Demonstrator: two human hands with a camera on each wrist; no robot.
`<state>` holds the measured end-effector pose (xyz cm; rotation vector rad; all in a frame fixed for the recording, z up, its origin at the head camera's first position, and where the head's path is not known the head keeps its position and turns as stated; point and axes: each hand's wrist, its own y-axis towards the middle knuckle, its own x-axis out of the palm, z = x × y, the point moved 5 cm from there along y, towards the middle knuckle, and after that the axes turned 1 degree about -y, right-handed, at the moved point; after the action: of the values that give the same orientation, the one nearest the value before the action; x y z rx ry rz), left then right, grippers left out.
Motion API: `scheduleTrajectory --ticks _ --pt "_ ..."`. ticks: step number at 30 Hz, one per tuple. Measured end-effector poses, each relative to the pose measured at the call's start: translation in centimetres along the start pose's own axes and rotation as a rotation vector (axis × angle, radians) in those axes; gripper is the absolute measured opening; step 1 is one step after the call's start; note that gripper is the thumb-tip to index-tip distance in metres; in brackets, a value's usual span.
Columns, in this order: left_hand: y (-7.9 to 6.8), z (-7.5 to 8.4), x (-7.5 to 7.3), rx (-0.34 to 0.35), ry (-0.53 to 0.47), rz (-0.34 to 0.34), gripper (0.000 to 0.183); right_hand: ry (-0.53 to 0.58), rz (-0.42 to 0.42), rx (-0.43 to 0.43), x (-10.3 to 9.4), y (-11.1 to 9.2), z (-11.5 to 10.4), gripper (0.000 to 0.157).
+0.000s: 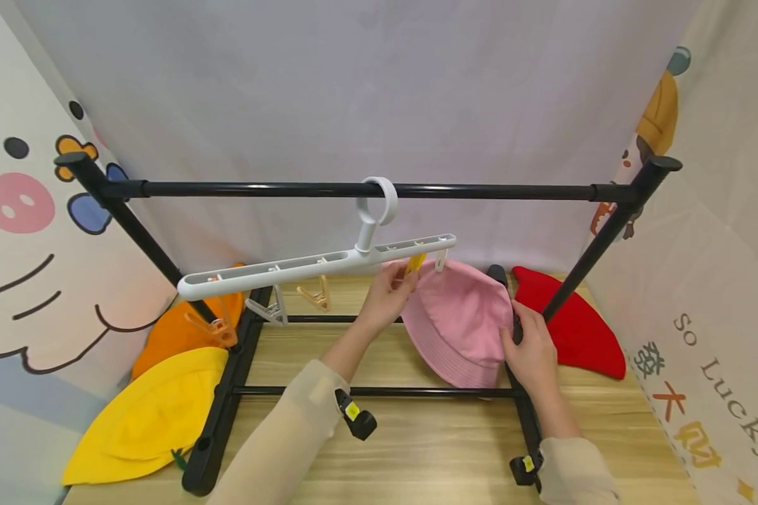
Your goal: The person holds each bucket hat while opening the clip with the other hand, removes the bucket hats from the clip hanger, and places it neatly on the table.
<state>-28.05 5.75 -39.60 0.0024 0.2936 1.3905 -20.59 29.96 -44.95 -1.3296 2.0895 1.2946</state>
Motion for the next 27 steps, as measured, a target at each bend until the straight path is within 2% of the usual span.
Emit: scheduleTrajectory --ticks 4,9,12,17,21,24,27 --pt "-0.4 -0.5 0.0 -0.03 0.015 -0.01 0.029 0.007 -0.034 0.057 0.7 0.4 -0.2 0.053" --pt "-0.8 -1.4 0.2 -0.096 -0.001 -0.034 0.034 -0.033 -0.193 0.165 1.9 0.6 -0.2 0.067" --pt "-1.0 -1.8 0.2 -0.104 -0.021 -0.024 0.034 -0.054 -0.235 0.223 2.3 0.6 0.0 0.07" --pt "-1.6 -2.6 0.3 -0.123 -0.013 -0.015 0.03 -0.074 -0.171 0.295 2.8 0.7 0.5 0.065" --pt "-2.0 -2.8 0.8 -0.094 -0.015 -0.042 0.03 -0.088 -0.108 0.334 3.1 0.7 0.7 0.057" --pt "-2.4 -2.5 1.3 -0.074 -0.027 -0.08 0.031 -0.116 -0.057 0.337 3.1 0.7 0.8 0.044" --pt "-2.7 -2.2 1.8 -0.091 -0.045 -0.116 0.033 -0.14 -0.007 0.316 2.9 0.8 0.7 0.029"
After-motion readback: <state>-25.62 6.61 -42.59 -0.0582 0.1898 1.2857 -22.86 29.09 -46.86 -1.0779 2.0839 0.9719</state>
